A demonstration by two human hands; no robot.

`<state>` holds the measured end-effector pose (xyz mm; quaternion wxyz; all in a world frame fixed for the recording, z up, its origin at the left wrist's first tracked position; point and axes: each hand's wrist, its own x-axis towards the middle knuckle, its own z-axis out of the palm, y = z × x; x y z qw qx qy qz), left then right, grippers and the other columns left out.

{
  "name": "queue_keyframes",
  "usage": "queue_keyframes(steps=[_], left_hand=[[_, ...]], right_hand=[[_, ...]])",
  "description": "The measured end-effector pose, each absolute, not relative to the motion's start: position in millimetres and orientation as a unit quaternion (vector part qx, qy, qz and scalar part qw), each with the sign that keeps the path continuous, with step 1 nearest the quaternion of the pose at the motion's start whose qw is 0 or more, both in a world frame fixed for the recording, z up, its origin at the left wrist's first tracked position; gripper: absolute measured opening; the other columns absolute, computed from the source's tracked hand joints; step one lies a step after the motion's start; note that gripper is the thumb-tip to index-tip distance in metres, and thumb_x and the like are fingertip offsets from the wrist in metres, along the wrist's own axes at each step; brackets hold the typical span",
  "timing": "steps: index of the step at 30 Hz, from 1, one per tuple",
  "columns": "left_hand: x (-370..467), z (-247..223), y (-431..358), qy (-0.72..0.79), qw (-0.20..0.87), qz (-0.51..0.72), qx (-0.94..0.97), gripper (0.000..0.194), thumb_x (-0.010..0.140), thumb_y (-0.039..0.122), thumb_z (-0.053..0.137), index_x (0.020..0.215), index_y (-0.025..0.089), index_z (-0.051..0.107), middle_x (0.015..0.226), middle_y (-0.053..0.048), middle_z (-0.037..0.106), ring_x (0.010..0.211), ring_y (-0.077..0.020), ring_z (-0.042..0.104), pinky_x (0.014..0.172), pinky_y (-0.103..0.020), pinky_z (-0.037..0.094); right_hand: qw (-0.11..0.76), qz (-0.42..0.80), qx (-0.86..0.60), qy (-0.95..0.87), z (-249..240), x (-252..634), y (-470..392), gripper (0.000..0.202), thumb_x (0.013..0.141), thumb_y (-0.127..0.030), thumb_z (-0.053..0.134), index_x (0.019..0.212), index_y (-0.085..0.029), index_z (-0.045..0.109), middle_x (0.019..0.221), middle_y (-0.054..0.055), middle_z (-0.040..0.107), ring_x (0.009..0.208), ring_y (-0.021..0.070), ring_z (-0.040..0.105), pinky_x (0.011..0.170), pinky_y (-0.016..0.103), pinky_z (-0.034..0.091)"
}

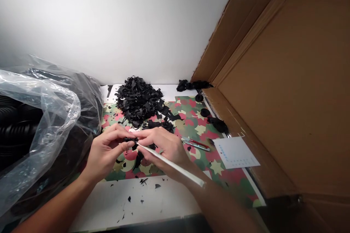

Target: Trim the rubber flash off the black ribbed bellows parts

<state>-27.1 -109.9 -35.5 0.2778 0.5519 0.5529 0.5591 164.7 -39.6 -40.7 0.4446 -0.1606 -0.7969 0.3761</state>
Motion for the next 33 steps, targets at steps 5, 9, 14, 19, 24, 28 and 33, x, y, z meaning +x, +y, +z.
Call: queue_keyframes(steps=[5, 9, 14, 19, 24, 28, 33], left_hand=[[-28, -34, -109, 0.553, 0.275, 0.556, 0.557, 0.003, 0.078, 0.022, 0.08, 0.078, 0.024, 0.083, 0.071, -0.002, 0.068, 0.066, -0.0161, 0.061, 0.06, -0.027, 0.048], [-27, -35, -109, 0.556, 0.277, 0.555, 0.553, 0.003, 0.079, 0.023, 0.08, 0.077, 0.023, 0.083, 0.071, -0.003, 0.067, 0.065, -0.0164, 0.06, 0.059, -0.027, 0.047], [-27, -38, -109, 0.559, 0.282, 0.553, 0.551, 0.004, 0.079, 0.023, 0.08, 0.076, 0.023, 0.082, 0.07, -0.003, 0.067, 0.066, -0.0166, 0.06, 0.059, -0.028, 0.047], [-27, -38, -109, 0.561, 0.279, 0.552, 0.55, 0.004, 0.08, 0.022, 0.08, 0.076, 0.023, 0.082, 0.071, -0.003, 0.067, 0.067, -0.0163, 0.061, 0.061, -0.028, 0.047], [-28, -39, -109, 0.56, 0.285, 0.553, 0.548, 0.004, 0.08, 0.022, 0.08, 0.076, 0.022, 0.082, 0.072, -0.003, 0.066, 0.067, -0.0162, 0.061, 0.06, -0.028, 0.047], [-27, -40, -109, 0.558, 0.292, 0.556, 0.543, 0.004, 0.08, 0.023, 0.079, 0.076, 0.022, 0.082, 0.071, -0.003, 0.065, 0.066, -0.0165, 0.06, 0.06, -0.028, 0.047], [-27, -36, -110, 0.562, 0.299, 0.559, 0.531, 0.006, 0.079, 0.028, 0.082, 0.078, 0.023, 0.084, 0.071, -0.003, 0.066, 0.064, -0.0163, 0.059, 0.057, -0.027, 0.047]], right_hand=[[0.433, 0.361, -0.143, -0.814, -46, 166, -37, 0.013, 0.096, -0.016, 0.065, 0.102, -0.026, 0.072, 0.116, 0.005, 0.081, 0.104, 0.022, 0.076, 0.089, 0.037, 0.061], [0.424, 0.34, -0.145, -0.827, -44, 164, -37, 0.012, 0.096, -0.017, 0.065, 0.099, -0.027, 0.072, 0.112, 0.005, 0.082, 0.1, 0.0233, 0.077, 0.088, 0.039, 0.06], [0.424, 0.288, -0.132, -0.849, -41, 162, -38, 0.017, 0.098, -0.014, 0.06, 0.096, -0.026, 0.072, 0.108, 0.006, 0.083, 0.095, 0.0226, 0.079, 0.084, 0.039, 0.058], [0.43, 0.259, -0.118, -0.857, -38, 162, -38, 0.016, 0.098, -0.013, 0.06, 0.096, -0.026, 0.071, 0.107, 0.005, 0.083, 0.094, 0.0214, 0.079, 0.081, 0.036, 0.057], [0.436, 0.237, -0.112, -0.861, -37, 160, -38, 0.015, 0.098, -0.011, 0.06, 0.095, -0.024, 0.066, 0.106, 0.006, 0.083, 0.092, 0.019, 0.078, 0.082, 0.035, 0.056], [0.449, 0.163, -0.107, -0.872, -43, 157, -42, 0.017, 0.098, -0.01, 0.058, 0.095, -0.025, 0.065, 0.106, 0.007, 0.083, 0.088, 0.0207, 0.078, 0.077, 0.036, 0.055], [0.479, 0.116, -0.188, -0.85, -53, 155, -40, 0.019, 0.098, -0.008, 0.055, 0.099, -0.025, 0.063, 0.107, 0.009, 0.081, 0.092, 0.0241, 0.076, 0.081, 0.041, 0.053]])
